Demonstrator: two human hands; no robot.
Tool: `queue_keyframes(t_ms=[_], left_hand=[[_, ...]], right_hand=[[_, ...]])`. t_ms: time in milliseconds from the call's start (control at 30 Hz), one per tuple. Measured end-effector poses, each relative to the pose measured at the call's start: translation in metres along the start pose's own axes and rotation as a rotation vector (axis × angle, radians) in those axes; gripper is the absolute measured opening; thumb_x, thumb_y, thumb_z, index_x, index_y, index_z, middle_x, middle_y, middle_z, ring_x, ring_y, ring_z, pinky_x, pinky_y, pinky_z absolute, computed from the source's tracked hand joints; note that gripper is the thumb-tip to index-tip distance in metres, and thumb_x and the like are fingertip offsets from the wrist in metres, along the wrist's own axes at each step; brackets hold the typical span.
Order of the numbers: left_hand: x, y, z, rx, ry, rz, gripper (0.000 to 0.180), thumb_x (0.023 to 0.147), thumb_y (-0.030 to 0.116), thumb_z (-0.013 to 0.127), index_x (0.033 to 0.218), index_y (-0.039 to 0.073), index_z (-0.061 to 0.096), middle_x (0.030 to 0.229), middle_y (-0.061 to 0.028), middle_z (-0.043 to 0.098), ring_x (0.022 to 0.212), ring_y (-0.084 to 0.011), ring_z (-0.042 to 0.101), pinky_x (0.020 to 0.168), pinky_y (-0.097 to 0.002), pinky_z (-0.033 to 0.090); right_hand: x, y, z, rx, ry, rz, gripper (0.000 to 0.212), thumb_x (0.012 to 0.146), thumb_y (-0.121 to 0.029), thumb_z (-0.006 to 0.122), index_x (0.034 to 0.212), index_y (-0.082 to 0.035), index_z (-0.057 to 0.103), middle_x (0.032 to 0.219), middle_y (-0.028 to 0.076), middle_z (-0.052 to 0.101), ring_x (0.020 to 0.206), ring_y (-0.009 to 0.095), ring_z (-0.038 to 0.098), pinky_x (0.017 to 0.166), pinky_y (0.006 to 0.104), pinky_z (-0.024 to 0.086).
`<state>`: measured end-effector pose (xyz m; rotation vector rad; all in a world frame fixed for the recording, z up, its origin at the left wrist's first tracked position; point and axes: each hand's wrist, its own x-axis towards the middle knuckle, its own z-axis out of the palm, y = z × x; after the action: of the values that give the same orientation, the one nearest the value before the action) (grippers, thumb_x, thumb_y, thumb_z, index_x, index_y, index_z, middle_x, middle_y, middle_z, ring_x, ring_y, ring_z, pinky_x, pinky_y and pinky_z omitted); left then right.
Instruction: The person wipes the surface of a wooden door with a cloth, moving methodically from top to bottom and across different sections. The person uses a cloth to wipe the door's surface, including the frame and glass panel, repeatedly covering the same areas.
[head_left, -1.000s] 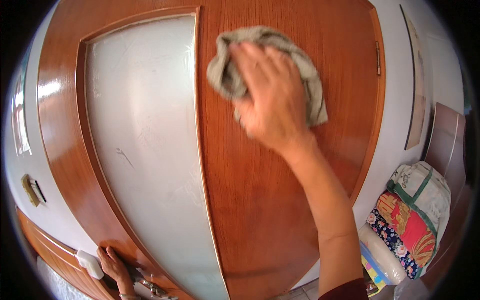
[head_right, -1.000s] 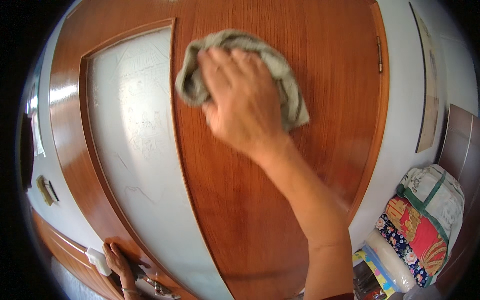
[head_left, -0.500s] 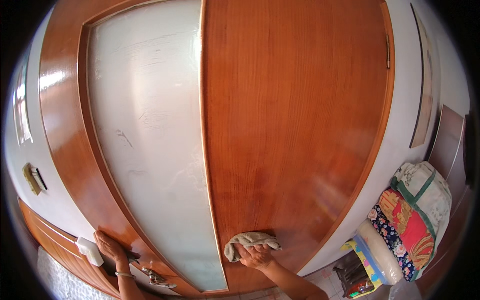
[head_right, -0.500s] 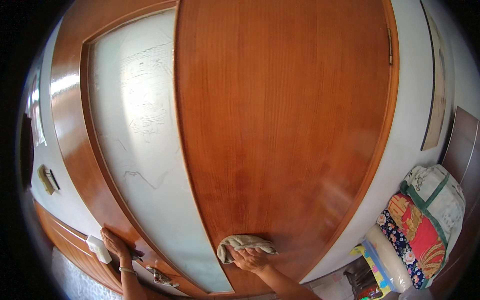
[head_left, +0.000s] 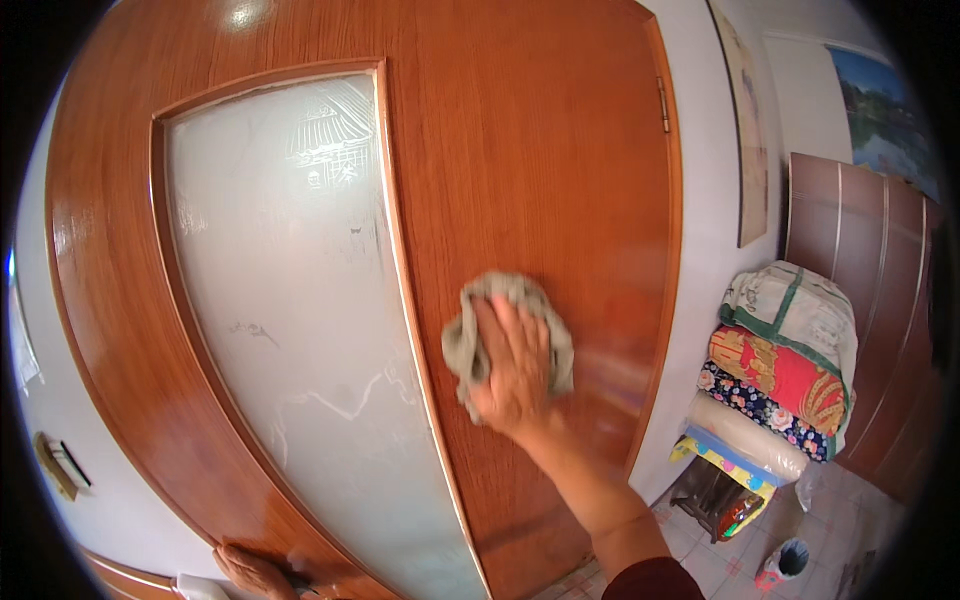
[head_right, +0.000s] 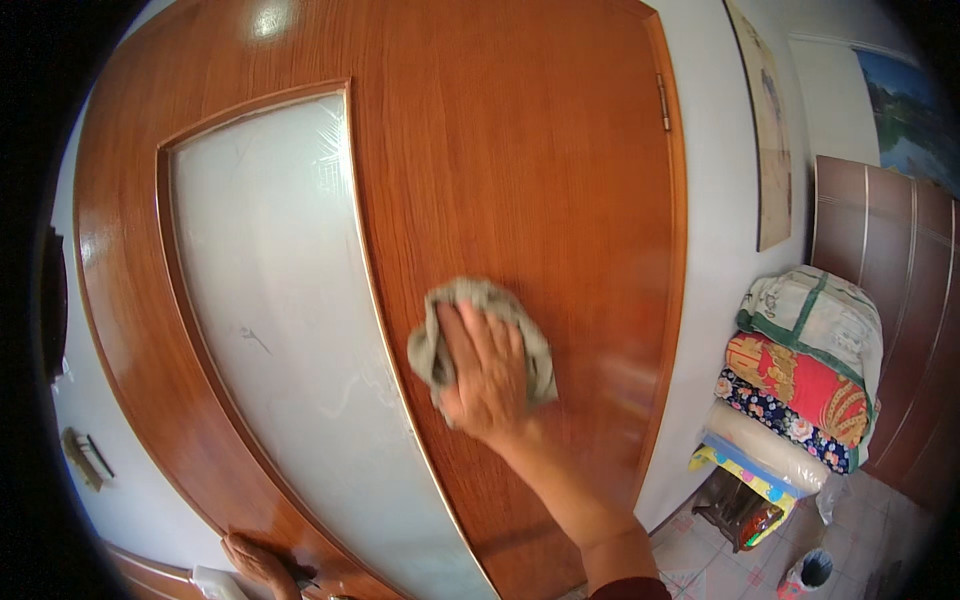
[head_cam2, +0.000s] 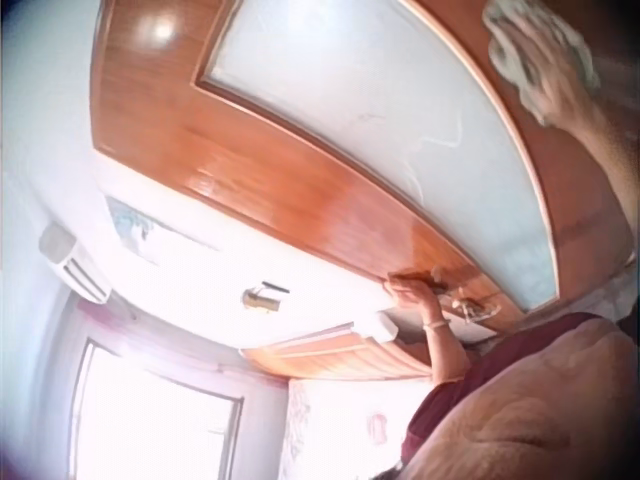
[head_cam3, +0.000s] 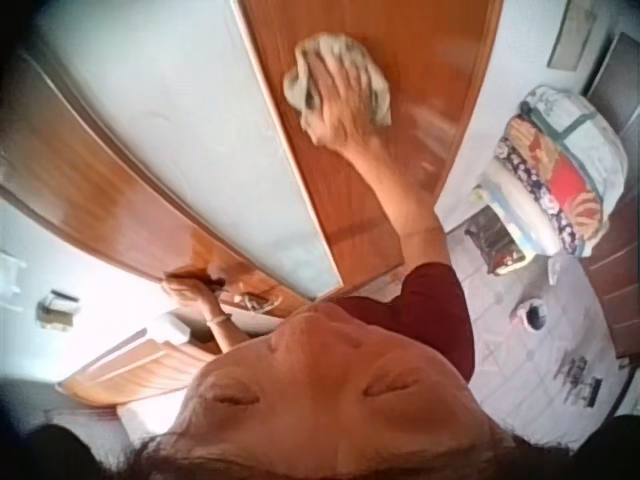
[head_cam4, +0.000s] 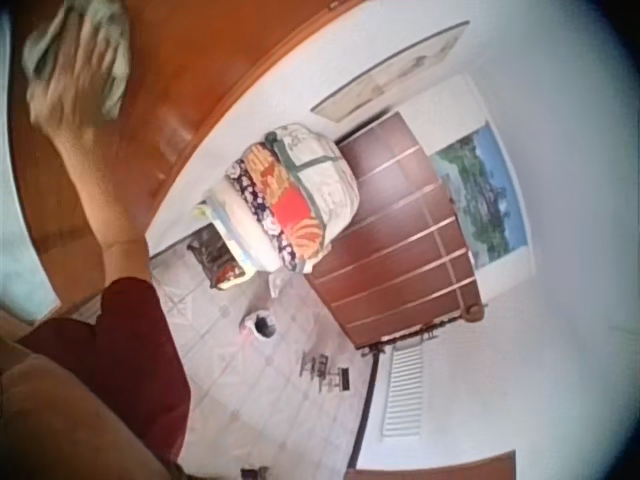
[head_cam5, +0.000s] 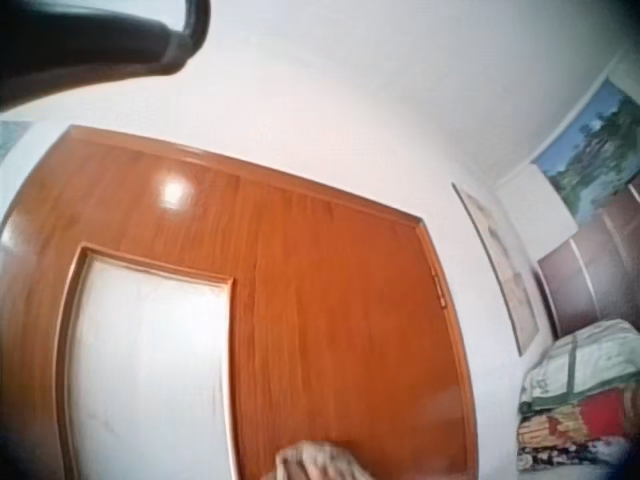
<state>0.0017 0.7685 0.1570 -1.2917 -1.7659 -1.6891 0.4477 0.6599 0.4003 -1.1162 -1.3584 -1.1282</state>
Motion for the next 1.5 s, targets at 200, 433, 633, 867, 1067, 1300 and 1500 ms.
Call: queue_keyframes(t_ms=[200,433,633,867,1067,1300,1500], left_hand=[[0.007,0.025,-0.017,-0.046,-0.021,-0.033,0.042,0.11,0.033,0.039,0.104,-0.001,0.064,0.091,-0.0239,0.066,0.079,-0.0433,0.059,0.069,-0.0518,0.049],[-0.005,-0.005,0.012,-0.085,0.134,0.073,0.039,0.108,0.029,0.046,0.106,-0.006,0.064,0.098,-0.0269,0.067,0.087,-0.0448,0.061,0.077,-0.0525,0.051],[-0.006,-0.012,0.014,-0.089,0.08,0.06,0.034,0.108,0.024,0.048,0.108,-0.008,0.062,0.105,-0.0308,0.066,0.092,-0.0479,0.061,0.076,-0.0545,0.053],[0.008,0.002,0.001,-0.18,0.078,-0.115,0.056,0.111,0.042,0.032,0.108,-0.008,0.058,0.102,-0.0287,0.06,0.09,-0.0404,0.054,0.087,-0.0457,0.046],[0.009,-0.006,0.007,-0.224,-0.022,-0.114,0.065,0.11,0.046,0.026,0.111,-0.009,0.061,0.105,-0.0298,0.06,0.095,-0.0454,0.054,0.089,-0.0516,0.044],[0.009,0.006,-0.009,-0.185,0.01,-0.138,0.069,0.111,0.051,0.022,0.103,-0.007,0.059,0.1,-0.0267,0.059,0.091,-0.042,0.053,0.085,-0.0493,0.045],[0.011,0.015,-0.004,-0.212,0.003,-0.14,0.067,0.111,0.05,0.023,0.104,-0.007,0.057,0.1,-0.0257,0.058,0.089,-0.0399,0.053,0.085,-0.0481,0.046]], right_hand=[[0.158,0.026,0.009,-0.134,0.218,-0.119,0.064,0.097,-0.041,0.059,0.143,0.002,0.049,0.148,0.024,0.049,0.135,0.041,0.047,0.113,0.0522,0.034],[0.365,0.046,0.011,-0.208,0.447,-0.186,0.059,0.096,-0.034,0.05,0.14,0.004,0.052,0.119,0.026,0.066,0.113,0.039,0.063,0.101,0.0516,0.047],[0.415,0.022,-0.001,-0.189,0.258,0.05,0.063,0.095,-0.046,0.047,0.133,0.003,0.06,0.144,0.023,0.055,0.136,0.037,0.05,0.113,0.0462,0.039],[0.349,0.022,0.013,-0.071,0.263,-0.083,0.053,0.097,-0.036,0.042,0.122,0.005,0.066,0.134,0.028,0.061,0.128,0.041,0.056,0.109,0.0488,0.042],[0.248,0.011,0.008,-0.042,0.352,-0.278,0.05,0.099,-0.03,0.043,0.124,0.01,0.06,0.126,0.031,0.063,0.121,0.045,0.058,0.109,0.0539,0.04],[0.113,-0.012,0.038,-0.019,0.265,-0.187,0.061,0.096,-0.038,0.05,0.139,0.005,0.054,0.138,0.025,0.057,0.128,0.04,0.052,0.112,0.0509,0.035],[-0.033,-0.038,0.023,-0.111,0.051,0.031,0.061,0.086,-0.037,0.068,0.133,0.003,0.063,0.129,0.022,0.062,0.115,0.041,0.055,0.104,0.0532,0.036]])
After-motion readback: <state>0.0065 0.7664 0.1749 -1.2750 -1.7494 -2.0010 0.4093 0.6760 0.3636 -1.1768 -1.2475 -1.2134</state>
